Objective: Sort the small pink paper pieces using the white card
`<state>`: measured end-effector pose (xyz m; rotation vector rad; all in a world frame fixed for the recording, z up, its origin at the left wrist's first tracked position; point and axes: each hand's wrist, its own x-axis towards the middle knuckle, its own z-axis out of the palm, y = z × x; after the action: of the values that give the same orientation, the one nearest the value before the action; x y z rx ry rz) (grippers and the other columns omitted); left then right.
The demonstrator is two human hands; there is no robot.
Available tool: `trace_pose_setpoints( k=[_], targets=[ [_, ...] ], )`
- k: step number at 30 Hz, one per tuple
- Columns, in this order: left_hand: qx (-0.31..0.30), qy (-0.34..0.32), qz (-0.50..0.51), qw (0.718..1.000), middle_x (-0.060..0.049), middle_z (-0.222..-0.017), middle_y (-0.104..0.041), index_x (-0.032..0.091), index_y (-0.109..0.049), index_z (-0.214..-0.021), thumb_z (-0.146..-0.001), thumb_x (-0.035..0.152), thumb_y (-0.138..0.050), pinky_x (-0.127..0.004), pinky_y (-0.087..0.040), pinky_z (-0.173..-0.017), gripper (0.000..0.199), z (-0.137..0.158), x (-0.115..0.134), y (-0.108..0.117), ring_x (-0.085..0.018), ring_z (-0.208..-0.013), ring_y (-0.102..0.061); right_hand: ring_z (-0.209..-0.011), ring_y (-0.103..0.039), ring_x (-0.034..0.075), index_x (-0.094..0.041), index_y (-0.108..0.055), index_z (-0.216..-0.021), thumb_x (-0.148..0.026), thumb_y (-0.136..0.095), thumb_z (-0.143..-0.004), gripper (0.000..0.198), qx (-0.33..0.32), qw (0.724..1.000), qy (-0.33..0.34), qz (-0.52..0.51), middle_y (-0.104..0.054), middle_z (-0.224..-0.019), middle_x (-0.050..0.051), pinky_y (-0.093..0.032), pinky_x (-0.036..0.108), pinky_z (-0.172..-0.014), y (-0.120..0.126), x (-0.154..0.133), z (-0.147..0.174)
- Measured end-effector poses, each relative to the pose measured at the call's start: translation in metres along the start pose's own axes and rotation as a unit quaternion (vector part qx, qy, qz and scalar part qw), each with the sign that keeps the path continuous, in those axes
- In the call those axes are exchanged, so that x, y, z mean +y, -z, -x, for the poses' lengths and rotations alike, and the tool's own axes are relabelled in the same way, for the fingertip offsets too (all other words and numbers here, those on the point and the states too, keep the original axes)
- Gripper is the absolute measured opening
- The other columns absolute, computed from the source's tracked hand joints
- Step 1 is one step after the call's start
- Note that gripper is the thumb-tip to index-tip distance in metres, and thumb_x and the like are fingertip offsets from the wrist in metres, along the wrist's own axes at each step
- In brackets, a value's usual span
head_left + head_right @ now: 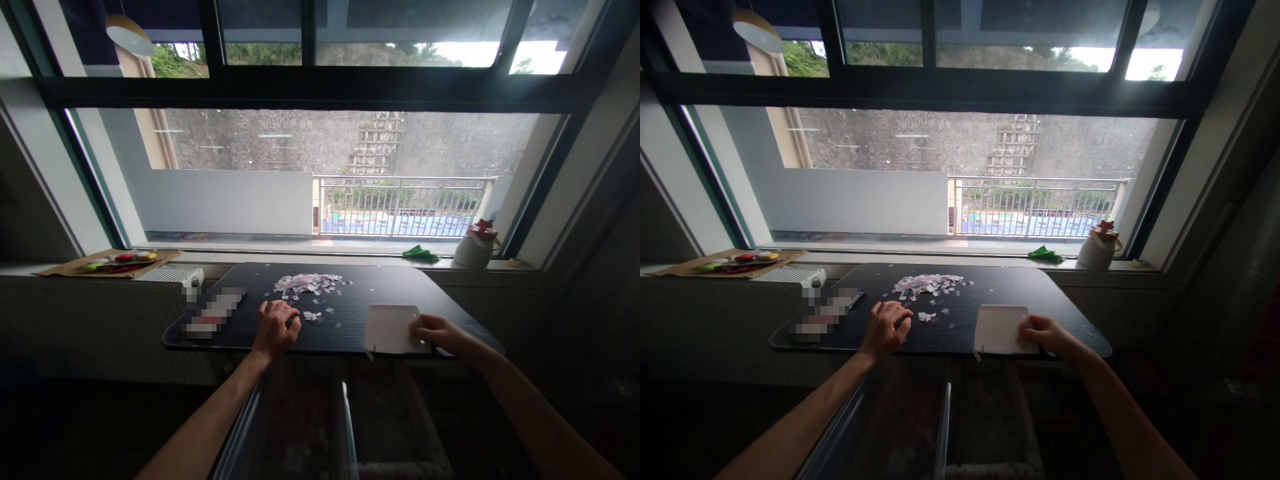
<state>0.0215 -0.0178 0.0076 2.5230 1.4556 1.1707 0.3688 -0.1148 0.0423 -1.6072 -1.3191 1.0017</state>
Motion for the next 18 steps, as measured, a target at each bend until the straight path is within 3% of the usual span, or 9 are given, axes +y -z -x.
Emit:
trace_pose_setpoints(
  k=[4,7,13,18],
  targets=[
    [-0.001,0.001,0.004,1.000,-0.005,-0.089,-0.067,0.023,-0.065,-0.080,-0.078,0.028,-0.046,-0.054,-0.018,-0.106,0.020,0.000,0.000,0.000,-0.026,-0.105,-0.052,-0.052,-0.053,0.012,-0.016,-0.063,-0.065,-0.042,-0.072,-0.051,0.031,-0.010,1.000,0.016,0.008,-0.063,-0.059,0.000,-0.039,0.025,-0.049,0.004,0.001,0.003],
    [0.005,-0.004,0.004,1.000,-0.005,-0.089,-0.067,0.023,-0.065,-0.079,-0.078,0.028,-0.046,-0.054,-0.019,-0.106,0.020,0.001,-0.001,-0.001,-0.025,-0.104,-0.052,-0.055,-0.056,0.015,-0.017,-0.065,-0.069,-0.045,-0.073,-0.052,0.034,0.038,0.998,0.040,0.003,-0.066,-0.063,0.003,-0.041,0.026,-0.049,0.002,-0.001,-0.003],
    [0.005,0.004,0.005,1.000,-0.004,-0.088,-0.067,0.022,-0.065,-0.080,-0.078,0.026,-0.046,-0.054,-0.020,-0.106,0.019,0.001,0.001,0.000,-0.025,-0.104,-0.053,-0.057,-0.059,0.016,-0.017,-0.064,-0.072,-0.039,-0.071,-0.057,0.028,0.118,0.989,0.079,-0.044,-0.067,-0.064,0.003,-0.044,0.027,-0.052,-0.042,-0.007,-0.031],
    [0.005,0.004,0.005,1.000,-0.004,-0.089,-0.066,0.022,-0.065,-0.080,-0.078,0.026,-0.047,-0.054,-0.020,-0.106,0.019,0.001,0.003,0.001,-0.024,-0.104,-0.053,-0.057,-0.061,0.016,-0.017,-0.063,-0.068,-0.035,-0.071,-0.056,0.023,0.056,0.994,0.079,-0.055,-0.068,-0.064,0.002,-0.048,0.028,-0.054,-0.069,-0.007,-0.044]
  ],
)
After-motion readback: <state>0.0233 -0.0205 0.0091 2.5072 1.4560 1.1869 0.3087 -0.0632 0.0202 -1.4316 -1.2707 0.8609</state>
